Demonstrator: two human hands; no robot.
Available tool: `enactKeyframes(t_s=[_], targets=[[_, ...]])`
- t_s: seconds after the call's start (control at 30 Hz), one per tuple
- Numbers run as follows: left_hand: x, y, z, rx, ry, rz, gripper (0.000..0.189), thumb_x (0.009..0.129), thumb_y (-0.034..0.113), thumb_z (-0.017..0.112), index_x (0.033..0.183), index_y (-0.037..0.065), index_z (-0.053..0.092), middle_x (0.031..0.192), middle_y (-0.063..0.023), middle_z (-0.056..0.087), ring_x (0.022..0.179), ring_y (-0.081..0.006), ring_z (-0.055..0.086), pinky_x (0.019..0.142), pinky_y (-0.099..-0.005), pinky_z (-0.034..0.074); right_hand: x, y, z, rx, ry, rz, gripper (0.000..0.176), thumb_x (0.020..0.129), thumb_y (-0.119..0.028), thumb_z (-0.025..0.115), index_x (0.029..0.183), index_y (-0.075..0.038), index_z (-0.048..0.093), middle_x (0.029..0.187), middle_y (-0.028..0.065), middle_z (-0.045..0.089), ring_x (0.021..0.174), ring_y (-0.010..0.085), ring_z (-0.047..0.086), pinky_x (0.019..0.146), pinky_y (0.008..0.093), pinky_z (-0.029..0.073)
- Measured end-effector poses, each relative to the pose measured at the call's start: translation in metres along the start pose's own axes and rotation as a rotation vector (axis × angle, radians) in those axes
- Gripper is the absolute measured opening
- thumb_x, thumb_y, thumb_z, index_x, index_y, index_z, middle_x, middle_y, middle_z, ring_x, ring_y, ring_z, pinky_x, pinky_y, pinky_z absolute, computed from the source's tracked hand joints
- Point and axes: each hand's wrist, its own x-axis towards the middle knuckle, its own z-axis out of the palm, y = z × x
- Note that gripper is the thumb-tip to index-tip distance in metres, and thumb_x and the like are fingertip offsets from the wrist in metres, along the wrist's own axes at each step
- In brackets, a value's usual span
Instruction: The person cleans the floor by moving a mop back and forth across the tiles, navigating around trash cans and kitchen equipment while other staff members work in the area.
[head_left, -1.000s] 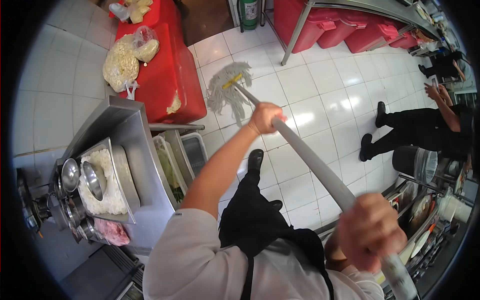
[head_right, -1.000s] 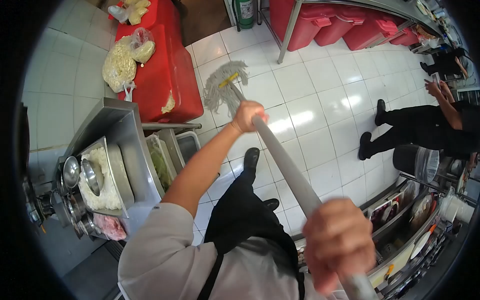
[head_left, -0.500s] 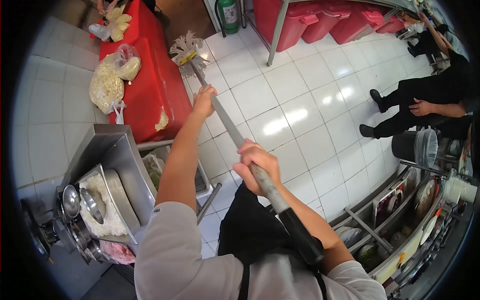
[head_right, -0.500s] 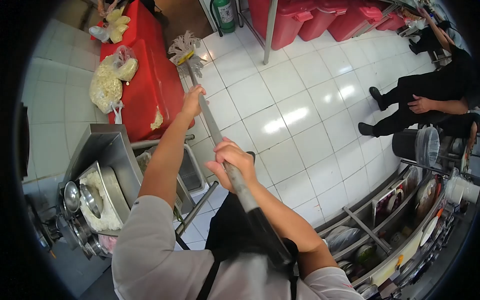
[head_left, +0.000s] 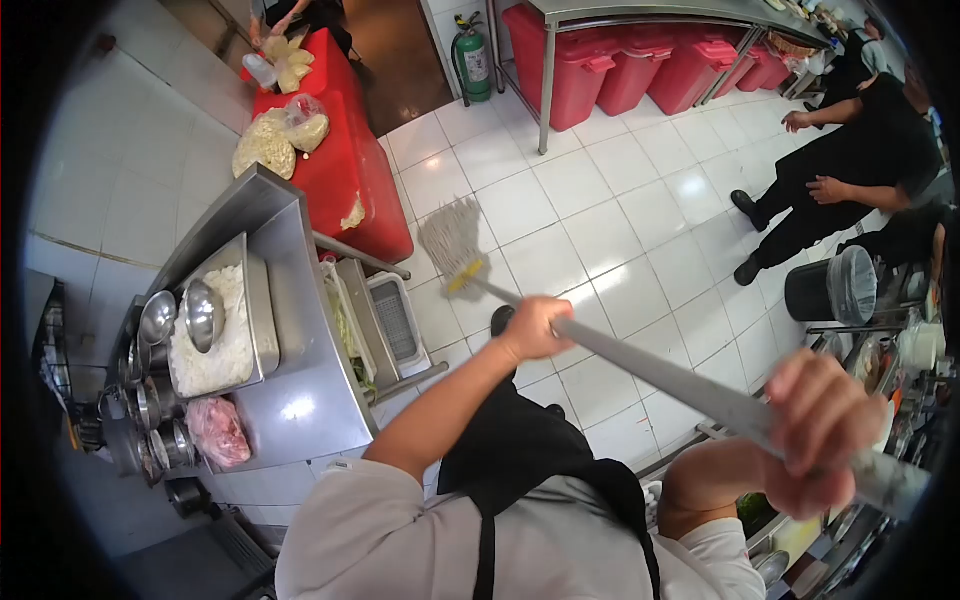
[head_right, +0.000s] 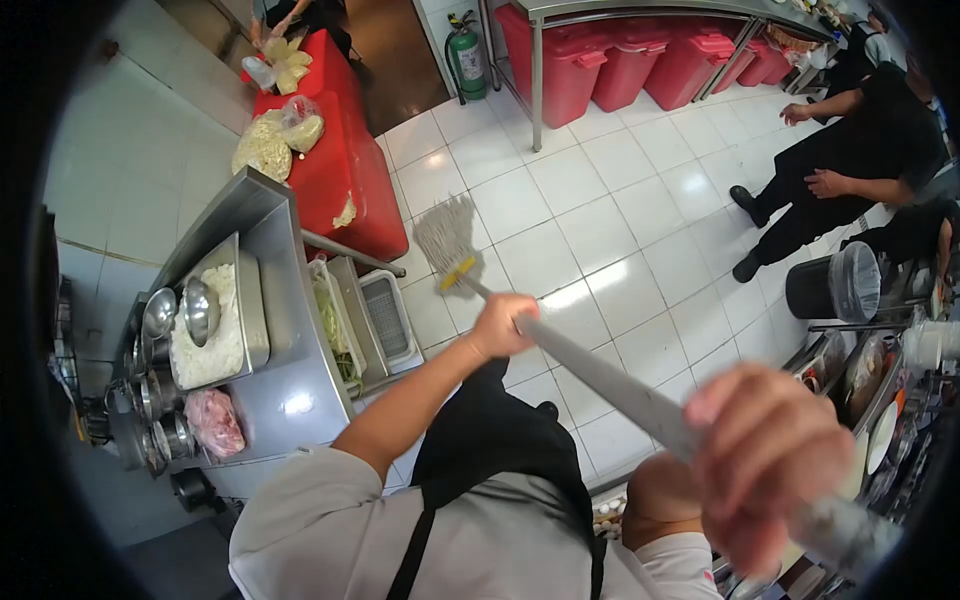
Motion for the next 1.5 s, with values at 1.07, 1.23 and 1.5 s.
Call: enactKeyframes(t_s=[1.07,1.23,1.5], targets=[[-0.063,-0.173,-0.034,0.444,0.072,-0.02,0.032,0.072,0.025,0.078,0.064,0.007,0.053,0.076,-0.0126,0.063,0.078,-0.0355,0.058,0.073,-0.0454,0.048,-0.226,0.071,0.124,-0.226,0.287,0.323,0.022,0.081,0.002,0.063,0.065,-0.003,0.049,0.062,0.006,0.055,0.063,0.0208,0.057,0.089,0.048,0.05],[-0.142,-0.057,0.052,0.183,-0.043,0.251,0.035,0.071,0.023,0.075,0.057,0.005,0.049,0.06,-0.0144,0.056,0.062,-0.0369,0.055,0.058,-0.046,0.044,-0.268,-0.088,0.164,-0.385,0.457,0.153,0.029,0.082,-0.01,0.07,0.062,-0.004,0.049,0.056,0.0058,0.053,0.053,0.0223,0.056,0.066,0.0444,0.055],[-0.315,0.143,0.128,-0.286,-0.525,0.43,0.036,0.074,0.022,0.076,0.056,0.007,0.049,0.055,-0.0139,0.052,0.053,-0.0357,0.053,0.053,-0.0434,0.042,-0.317,-0.298,0.245,-0.359,0.17,-0.12,0.036,0.087,-0.029,0.075,0.07,-0.011,0.048,0.055,-0.0044,0.057,0.043,0.0056,0.054,0.048,0.0201,0.052]])
